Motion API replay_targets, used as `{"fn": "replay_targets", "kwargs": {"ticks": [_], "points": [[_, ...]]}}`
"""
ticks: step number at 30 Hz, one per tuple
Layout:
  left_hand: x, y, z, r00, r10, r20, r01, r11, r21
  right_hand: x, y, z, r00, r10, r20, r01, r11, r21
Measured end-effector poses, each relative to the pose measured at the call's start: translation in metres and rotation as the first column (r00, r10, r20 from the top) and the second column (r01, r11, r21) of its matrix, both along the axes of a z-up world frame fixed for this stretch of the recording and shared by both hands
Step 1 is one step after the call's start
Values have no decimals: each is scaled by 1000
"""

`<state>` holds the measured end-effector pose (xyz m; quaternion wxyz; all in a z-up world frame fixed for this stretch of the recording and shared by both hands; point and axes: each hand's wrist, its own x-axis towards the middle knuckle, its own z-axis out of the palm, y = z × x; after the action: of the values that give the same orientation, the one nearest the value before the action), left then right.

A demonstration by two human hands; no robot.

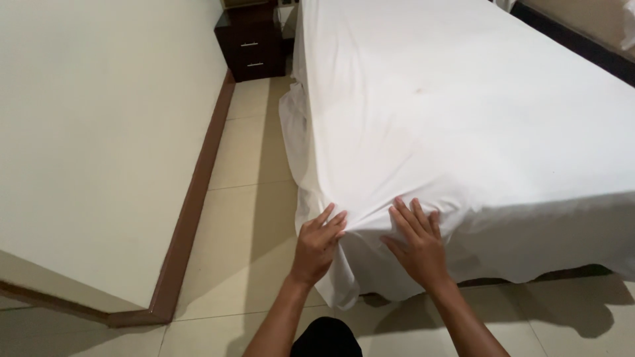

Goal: The person spreads a white fitted sheet over a mattress, tucking the corners and smoothing the surface by hand. They move around the bed to adjust the sheet on all sides, ensuring it is evenly placed.

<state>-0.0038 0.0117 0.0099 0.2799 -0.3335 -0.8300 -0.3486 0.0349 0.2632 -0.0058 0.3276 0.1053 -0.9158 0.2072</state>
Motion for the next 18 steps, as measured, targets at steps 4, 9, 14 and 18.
{"fn": "replay_targets", "kwargs": {"ticks": [4, 9, 14, 18], "points": [[2, 2, -2, 1000, 9, 23, -9, 1000, -10, 4, 1, 1, 1000, 5, -28, -5, 1000, 8], [2, -5, 6, 998, -11, 60, 15, 997, -78, 3, 4, -1, 998, 12, -57, -11, 1000, 13], [-9, -20, -6, 998, 50, 30, -43, 981, -188, -1, 7, -6, 998, 5, -56, -3, 1000, 26], [-18, -30, 13, 995, -7, 98, 27, 978, -206, -6, 10, -12, 994, 5, -113, 0, 999, 41]]}}
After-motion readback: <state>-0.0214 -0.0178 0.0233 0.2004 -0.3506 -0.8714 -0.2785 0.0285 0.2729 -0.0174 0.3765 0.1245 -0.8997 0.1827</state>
